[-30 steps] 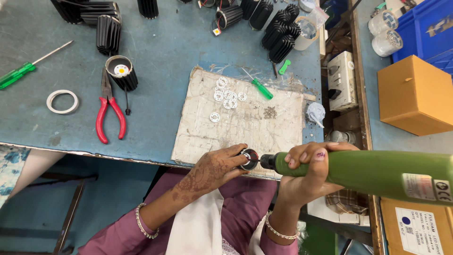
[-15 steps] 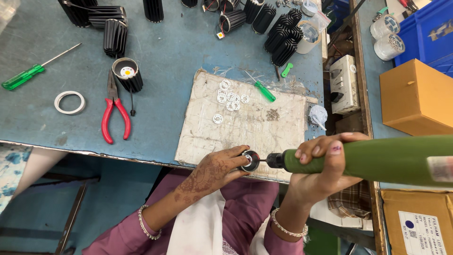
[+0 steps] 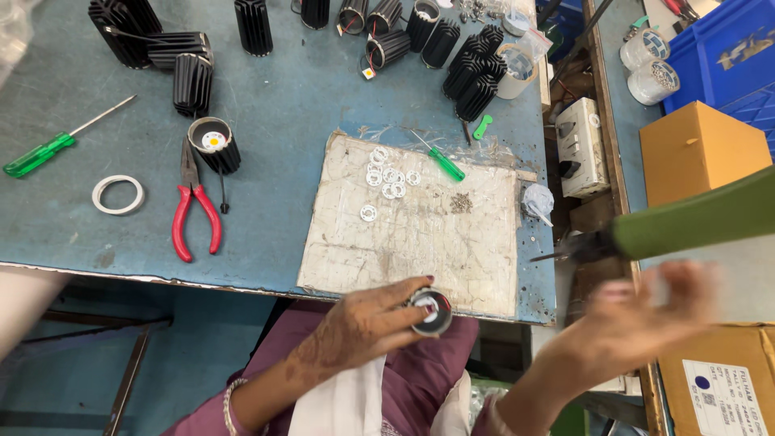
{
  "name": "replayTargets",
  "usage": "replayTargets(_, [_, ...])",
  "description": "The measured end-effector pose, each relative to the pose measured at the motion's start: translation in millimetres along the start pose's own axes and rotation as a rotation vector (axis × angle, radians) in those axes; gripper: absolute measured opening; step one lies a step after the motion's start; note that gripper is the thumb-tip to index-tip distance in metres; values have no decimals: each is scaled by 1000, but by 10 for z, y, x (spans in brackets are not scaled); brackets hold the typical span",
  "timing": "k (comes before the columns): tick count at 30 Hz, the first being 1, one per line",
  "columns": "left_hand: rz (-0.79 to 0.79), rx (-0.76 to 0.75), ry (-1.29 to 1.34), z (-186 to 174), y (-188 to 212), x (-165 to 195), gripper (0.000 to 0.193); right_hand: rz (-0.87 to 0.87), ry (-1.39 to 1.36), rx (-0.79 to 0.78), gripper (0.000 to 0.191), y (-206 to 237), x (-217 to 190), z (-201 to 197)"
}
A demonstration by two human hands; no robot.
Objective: The person assembles LED light modules by inserting LED boards into black heat sink housings, securing them with a green electric screwdriver, and attaching white plastic rings. The person handles multiple units one at a time on a blue workbench.
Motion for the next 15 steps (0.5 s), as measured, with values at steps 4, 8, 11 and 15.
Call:
replayTargets(4, [5, 25, 67, -129, -20, 203, 33, 522, -445, -853, 48, 750, 370, 280])
replayTargets(8, [16, 12, 98, -171, -48, 348, 37, 534, -725, -970, 55, 1134, 649, 213])
replayTargets(11, [-1, -2, 153, -209, -55, 415, 36, 510, -653, -891, 51, 1227, 798, 125])
replayTargets(15, [-7, -9, 153, -281, -71, 450, 33, 463, -498, -879, 21, 1249, 785, 105])
Point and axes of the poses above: each hand's wrist, its own y-axis away from the middle knuckle, its own z-axis out of the palm, x = y × z, the point moved 4 cm from there along -y, towards the middle knuckle, and after that the axes turned 5 degrees about x, right-handed, at the moved point
